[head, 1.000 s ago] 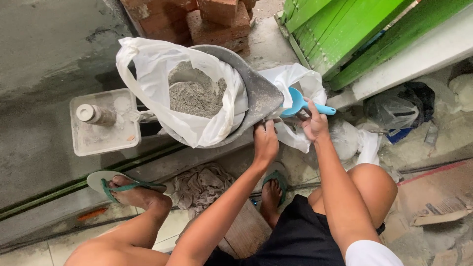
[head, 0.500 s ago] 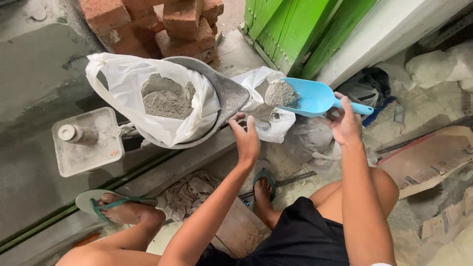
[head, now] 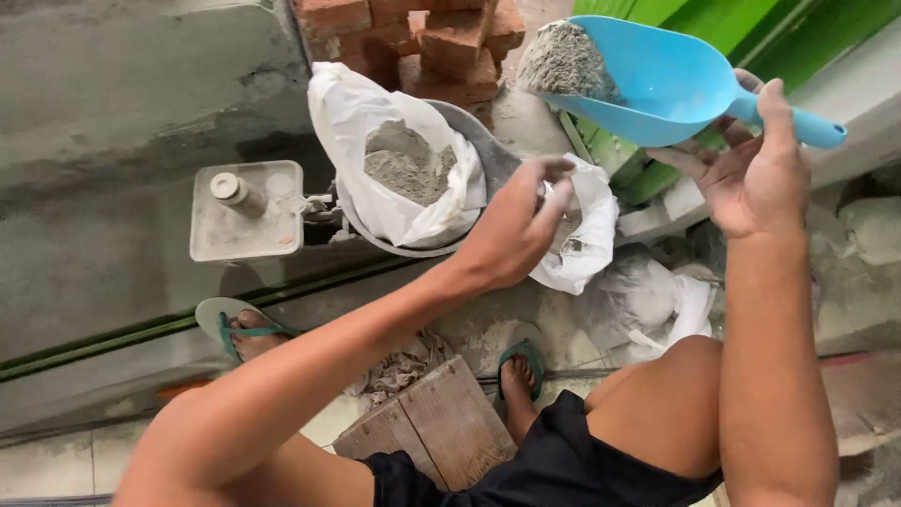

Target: Scooping grey powder from a bucket into a plastic bag using a blue hand scoop.

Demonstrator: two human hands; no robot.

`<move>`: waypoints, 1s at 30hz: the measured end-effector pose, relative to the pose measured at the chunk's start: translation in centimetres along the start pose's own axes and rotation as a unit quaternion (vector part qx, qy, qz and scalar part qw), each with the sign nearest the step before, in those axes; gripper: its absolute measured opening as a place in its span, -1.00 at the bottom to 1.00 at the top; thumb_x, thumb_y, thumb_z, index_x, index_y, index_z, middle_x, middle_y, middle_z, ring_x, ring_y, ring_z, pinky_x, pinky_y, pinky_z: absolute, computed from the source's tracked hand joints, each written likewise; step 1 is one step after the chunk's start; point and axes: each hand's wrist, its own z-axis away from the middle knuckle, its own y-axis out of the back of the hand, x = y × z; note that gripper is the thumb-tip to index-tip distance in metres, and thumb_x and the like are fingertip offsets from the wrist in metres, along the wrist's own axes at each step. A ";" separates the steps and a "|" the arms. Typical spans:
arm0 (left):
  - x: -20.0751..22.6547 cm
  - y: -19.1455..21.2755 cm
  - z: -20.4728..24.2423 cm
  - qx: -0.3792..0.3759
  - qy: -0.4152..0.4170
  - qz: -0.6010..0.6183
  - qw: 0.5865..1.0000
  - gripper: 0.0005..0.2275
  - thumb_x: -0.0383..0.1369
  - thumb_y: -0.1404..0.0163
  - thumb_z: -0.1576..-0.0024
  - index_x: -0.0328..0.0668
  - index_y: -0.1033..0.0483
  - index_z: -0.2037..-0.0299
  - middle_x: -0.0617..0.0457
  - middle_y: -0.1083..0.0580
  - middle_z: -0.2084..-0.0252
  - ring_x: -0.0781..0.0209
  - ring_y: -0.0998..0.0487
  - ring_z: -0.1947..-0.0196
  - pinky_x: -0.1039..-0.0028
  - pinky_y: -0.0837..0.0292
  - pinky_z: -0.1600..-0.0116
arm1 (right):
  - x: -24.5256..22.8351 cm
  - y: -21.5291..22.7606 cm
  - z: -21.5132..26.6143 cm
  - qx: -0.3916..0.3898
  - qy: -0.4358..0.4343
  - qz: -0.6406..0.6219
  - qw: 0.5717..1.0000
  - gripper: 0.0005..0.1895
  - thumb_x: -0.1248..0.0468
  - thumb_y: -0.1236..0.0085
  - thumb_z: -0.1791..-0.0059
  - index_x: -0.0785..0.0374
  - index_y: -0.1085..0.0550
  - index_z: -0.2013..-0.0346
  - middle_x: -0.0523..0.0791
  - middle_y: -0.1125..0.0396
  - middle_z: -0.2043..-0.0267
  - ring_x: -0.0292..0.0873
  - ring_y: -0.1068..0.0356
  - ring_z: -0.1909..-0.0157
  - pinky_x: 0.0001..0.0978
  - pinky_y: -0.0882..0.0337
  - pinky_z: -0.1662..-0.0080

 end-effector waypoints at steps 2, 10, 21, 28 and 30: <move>-1.2 3.0 2.1 -0.039 -0.140 -0.181 0.973 -0.65 -0.23 0.24 -0.30 -0.36 -0.42 -0.09 -0.21 -0.48 -0.05 -0.01 -0.49 0.00 0.26 -0.38 -0.10 | 0.6 -2.3 -0.4 -0.010 -0.010 -0.016 1.000 -0.45 -0.18 -0.18 0.07 -0.02 -0.46 -0.11 -0.07 -0.38 -0.14 0.19 -0.54 -0.21 0.31 -0.65 -0.19; -5.5 9.1 6.6 -0.006 -0.154 -0.406 0.901 -0.51 -0.24 -0.09 -0.20 -0.34 -0.29 -0.26 -0.30 -0.36 -0.19 -0.17 -0.42 -0.03 0.15 -0.39 -0.18 | 4.3 -9.8 0.4 -0.060 -0.069 0.013 0.996 -0.51 -0.09 -0.13 0.01 0.07 -0.46 -0.11 -0.02 -0.41 -0.05 0.26 -0.54 -0.12 0.31 -0.66 -0.09; -8.4 7.0 5.8 -0.061 -0.026 -0.266 0.962 -0.48 -0.20 -0.04 -0.15 -0.28 -0.32 -0.30 -0.13 -0.51 0.05 -0.22 -0.48 -0.11 -0.02 -0.40 -0.08 | 7.5 -17.4 2.6 -0.137 0.112 0.234 0.956 -0.67 0.09 0.04 -0.24 0.21 -0.35 -0.20 0.20 -0.31 -0.20 0.43 -0.43 -0.08 0.23 -0.66 0.17; -7.4 7.3 5.6 -0.072 -0.061 -0.130 0.987 -0.60 -0.30 0.01 -0.18 -0.22 -0.33 -0.22 -0.23 -0.49 0.00 -0.39 -0.48 -0.08 -0.09 -0.44 -0.10 | 7.2 -19.9 4.4 -0.237 0.345 0.384 0.823 -0.70 0.31 -0.18 -0.16 0.38 -0.48 -0.16 0.18 -0.34 -0.17 0.30 -0.35 -0.28 0.08 -0.55 -0.01; -7.5 7.2 5.6 -0.065 -0.064 -0.088 0.992 -0.63 -0.30 0.01 -0.17 -0.26 -0.39 -0.17 -0.21 -0.50 0.01 -0.22 -0.56 -0.04 0.02 -0.51 -0.05 | 7.8 -19.6 3.5 -0.261 0.400 0.388 0.788 -0.71 0.33 -0.21 -0.15 0.42 -0.51 -0.13 0.15 -0.38 -0.11 0.26 -0.36 -0.28 0.08 -0.49 -0.15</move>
